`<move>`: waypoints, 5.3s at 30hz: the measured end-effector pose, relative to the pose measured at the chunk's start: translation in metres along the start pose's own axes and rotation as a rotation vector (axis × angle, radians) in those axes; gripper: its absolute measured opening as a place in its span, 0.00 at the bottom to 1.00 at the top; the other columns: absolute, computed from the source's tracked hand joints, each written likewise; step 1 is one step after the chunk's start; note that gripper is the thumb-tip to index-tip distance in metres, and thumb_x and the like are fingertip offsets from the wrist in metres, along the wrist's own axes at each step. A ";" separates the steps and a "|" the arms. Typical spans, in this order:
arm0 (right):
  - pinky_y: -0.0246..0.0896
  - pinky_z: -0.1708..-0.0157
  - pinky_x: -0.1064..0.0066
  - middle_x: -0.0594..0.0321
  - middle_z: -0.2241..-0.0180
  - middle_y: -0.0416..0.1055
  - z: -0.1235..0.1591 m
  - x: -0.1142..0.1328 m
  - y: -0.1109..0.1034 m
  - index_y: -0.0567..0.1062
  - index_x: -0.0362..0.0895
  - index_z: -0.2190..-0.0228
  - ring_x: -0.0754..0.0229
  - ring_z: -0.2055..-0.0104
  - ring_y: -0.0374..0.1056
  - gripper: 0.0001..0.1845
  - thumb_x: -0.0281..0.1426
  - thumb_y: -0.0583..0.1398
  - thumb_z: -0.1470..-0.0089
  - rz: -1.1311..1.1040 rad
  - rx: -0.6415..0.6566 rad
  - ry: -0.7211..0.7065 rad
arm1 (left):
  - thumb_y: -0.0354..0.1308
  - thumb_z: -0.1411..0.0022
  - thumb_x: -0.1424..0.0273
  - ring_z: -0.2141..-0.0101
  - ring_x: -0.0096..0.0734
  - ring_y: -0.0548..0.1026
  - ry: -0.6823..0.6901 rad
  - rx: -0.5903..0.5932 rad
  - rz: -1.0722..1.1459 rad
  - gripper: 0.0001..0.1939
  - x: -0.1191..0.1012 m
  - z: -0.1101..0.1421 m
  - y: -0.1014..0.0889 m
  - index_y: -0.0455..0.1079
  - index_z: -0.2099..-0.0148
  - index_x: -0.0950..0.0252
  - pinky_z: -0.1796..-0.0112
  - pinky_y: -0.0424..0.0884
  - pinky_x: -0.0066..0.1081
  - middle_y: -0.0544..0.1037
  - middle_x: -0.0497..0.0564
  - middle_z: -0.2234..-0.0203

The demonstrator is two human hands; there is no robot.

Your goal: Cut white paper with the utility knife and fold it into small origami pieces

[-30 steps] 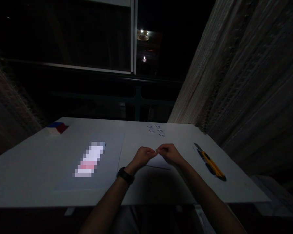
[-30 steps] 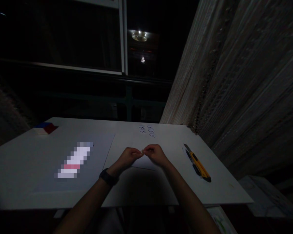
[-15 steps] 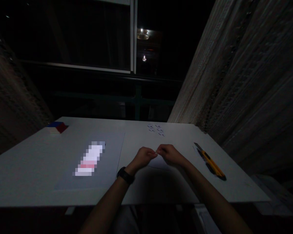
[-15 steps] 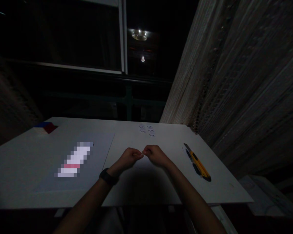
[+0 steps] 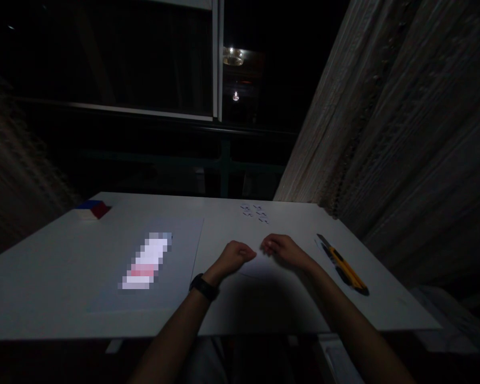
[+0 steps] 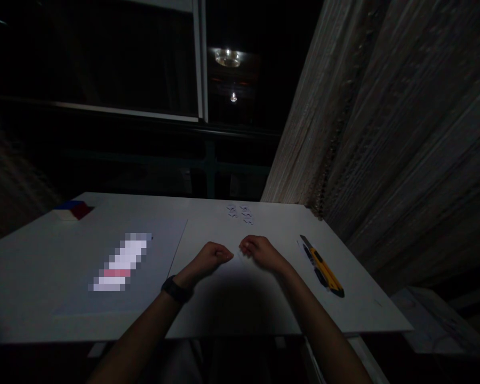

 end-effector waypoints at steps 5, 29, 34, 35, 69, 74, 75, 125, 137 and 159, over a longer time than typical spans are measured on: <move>0.55 0.72 0.73 0.65 0.78 0.68 0.000 0.001 0.017 0.71 0.43 0.74 0.63 0.74 0.62 0.12 0.38 0.54 0.47 0.085 -0.066 -0.020 | 0.59 0.53 0.58 0.80 0.22 0.57 0.007 0.000 0.031 0.18 -0.001 0.001 0.001 0.71 0.78 0.71 0.77 0.53 0.25 0.62 0.44 0.85; 0.52 0.74 0.72 0.67 0.81 0.63 0.011 -0.019 -0.024 0.66 0.44 0.80 0.62 0.75 0.59 0.16 0.42 0.53 0.49 0.155 -0.341 0.098 | 0.61 0.57 0.69 0.79 0.34 0.75 -0.235 0.127 0.449 0.11 -0.003 0.005 0.003 0.73 0.74 0.76 0.73 0.71 0.33 0.78 0.61 0.77; 0.50 0.76 0.72 0.68 0.84 0.60 0.017 -0.026 -0.037 0.65 0.44 0.81 0.63 0.77 0.57 0.19 0.44 0.52 0.50 0.188 -0.450 0.138 | 0.62 0.57 0.67 0.78 0.32 0.75 -0.214 -0.024 0.452 0.12 -0.001 0.002 -0.002 0.73 0.74 0.74 0.72 0.71 0.33 0.78 0.59 0.77; 0.49 0.77 0.73 0.68 0.84 0.59 0.018 -0.025 -0.036 0.65 0.44 0.81 0.63 0.78 0.57 0.19 0.44 0.52 0.49 0.194 -0.441 0.136 | 0.63 0.56 0.65 0.77 0.31 0.75 -0.197 -0.066 0.467 0.13 -0.001 0.002 -0.002 0.73 0.74 0.74 0.72 0.71 0.32 0.78 0.59 0.76; 0.59 0.79 0.72 0.61 0.84 0.71 0.046 -0.041 -0.001 0.69 0.41 0.78 0.63 0.82 0.66 0.20 0.46 0.62 0.57 -0.489 -0.167 0.253 | 0.58 0.53 0.54 0.82 0.21 0.55 -0.004 -0.477 0.140 0.21 0.001 -0.002 -0.014 0.64 0.82 0.67 0.80 0.51 0.25 0.58 0.43 0.87; 0.64 0.77 0.70 0.60 0.75 0.75 0.036 -0.030 0.015 0.68 0.43 0.67 0.58 0.74 0.72 0.22 0.44 0.65 0.60 -0.710 -0.290 0.318 | 0.60 0.53 0.54 0.81 0.23 0.62 -0.043 -0.521 0.249 0.19 0.006 -0.003 -0.011 0.70 0.76 0.69 0.80 0.56 0.24 0.67 0.46 0.84; 0.66 0.76 0.68 0.60 0.73 0.75 0.032 -0.026 0.021 0.67 0.43 0.65 0.57 0.72 0.72 0.24 0.43 0.66 0.62 -0.755 -0.299 0.329 | 0.60 0.53 0.55 0.81 0.24 0.64 -0.043 -0.515 0.278 0.19 0.006 -0.003 -0.010 0.71 0.73 0.69 0.79 0.58 0.24 0.69 0.47 0.83; 0.57 0.46 0.56 0.49 0.45 0.61 0.118 -0.002 0.102 0.61 0.38 0.45 0.52 0.41 0.53 0.24 0.33 0.51 0.42 0.774 0.029 -0.525 | 0.38 0.34 0.63 0.40 0.40 0.53 0.313 -0.146 -1.282 0.24 0.014 0.068 -0.001 0.52 0.37 0.63 0.43 0.47 0.48 0.58 0.55 0.41; 0.58 0.46 0.58 0.49 0.44 0.60 0.126 0.007 0.097 0.64 0.37 0.48 0.51 0.40 0.51 0.25 0.38 0.52 0.42 0.729 -0.008 -0.588 | 0.39 0.35 0.58 0.39 0.42 0.50 0.261 -0.099 -1.243 0.26 0.007 0.068 -0.001 0.51 0.37 0.61 0.43 0.45 0.48 0.56 0.54 0.39; 0.60 0.59 0.58 0.47 0.63 0.73 0.145 -0.053 -0.092 0.74 0.35 0.59 0.49 0.60 0.67 0.22 0.38 0.51 0.44 0.933 -0.690 0.400 | 0.38 0.38 0.51 0.40 0.48 0.50 0.228 -0.174 -1.311 0.34 0.004 0.063 0.010 0.52 0.38 0.68 0.44 0.47 0.54 0.57 0.60 0.41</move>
Point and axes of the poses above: each hand's wrist, its own z-axis away from the middle knuckle, its own y-axis out of the palm, x = y × z, the point moved 2 cm from there along -z, towards the middle knuckle
